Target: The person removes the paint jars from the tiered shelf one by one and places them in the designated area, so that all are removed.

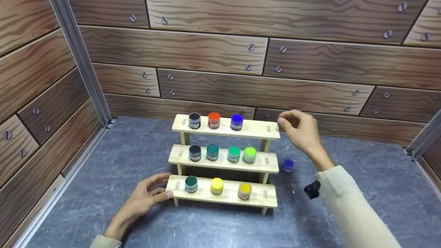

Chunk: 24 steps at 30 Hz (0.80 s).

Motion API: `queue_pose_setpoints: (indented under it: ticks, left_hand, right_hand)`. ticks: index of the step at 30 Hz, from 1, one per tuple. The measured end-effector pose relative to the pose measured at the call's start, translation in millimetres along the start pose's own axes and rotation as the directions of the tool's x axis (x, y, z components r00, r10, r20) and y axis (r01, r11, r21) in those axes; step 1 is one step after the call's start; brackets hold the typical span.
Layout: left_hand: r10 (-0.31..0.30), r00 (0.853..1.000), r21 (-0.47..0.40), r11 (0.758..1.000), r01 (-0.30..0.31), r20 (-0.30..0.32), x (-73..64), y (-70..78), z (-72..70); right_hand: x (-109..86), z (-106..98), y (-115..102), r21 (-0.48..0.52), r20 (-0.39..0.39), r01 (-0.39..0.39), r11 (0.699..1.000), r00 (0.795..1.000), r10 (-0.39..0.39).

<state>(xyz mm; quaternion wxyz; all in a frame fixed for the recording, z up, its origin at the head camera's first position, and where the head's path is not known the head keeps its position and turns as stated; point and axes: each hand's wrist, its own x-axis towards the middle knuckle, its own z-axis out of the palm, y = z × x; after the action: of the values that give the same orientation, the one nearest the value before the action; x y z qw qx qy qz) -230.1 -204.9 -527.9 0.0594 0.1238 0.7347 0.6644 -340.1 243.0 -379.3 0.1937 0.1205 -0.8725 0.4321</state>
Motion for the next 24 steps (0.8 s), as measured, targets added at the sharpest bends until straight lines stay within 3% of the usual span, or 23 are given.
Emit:
queue_pose_setpoints:
  ticks: [6,11,16,24]
  left_hand:
    - [-0.030,0.999,-0.044,0.999,0.029,-0.012,2.3,-4.4,1.7]
    - [-0.022,0.999,-0.048,0.999,0.020,-0.040,2.7,-7.9,2.1]
    - [-0.042,0.998,-0.107,0.994,0.038,-0.040,2.6,-12.6,2.3]
    - [-0.066,0.998,-0.190,0.980,0.061,-0.019,1.0,-15.1,1.1]
  right_hand:
    - [6.7,13.3,-15.4,0.030,0.048,0.023,0.999,0.999,-0.025]
    - [10.8,28.9,-29.9,0.070,0.152,0.014,0.997,0.988,-0.024]
    - [11.9,47.4,-43.5,0.096,0.234,0.004,0.995,0.972,-0.026]
    - [9.6,67.5,-59.0,0.095,0.282,-0.005,0.995,0.959,-0.022]
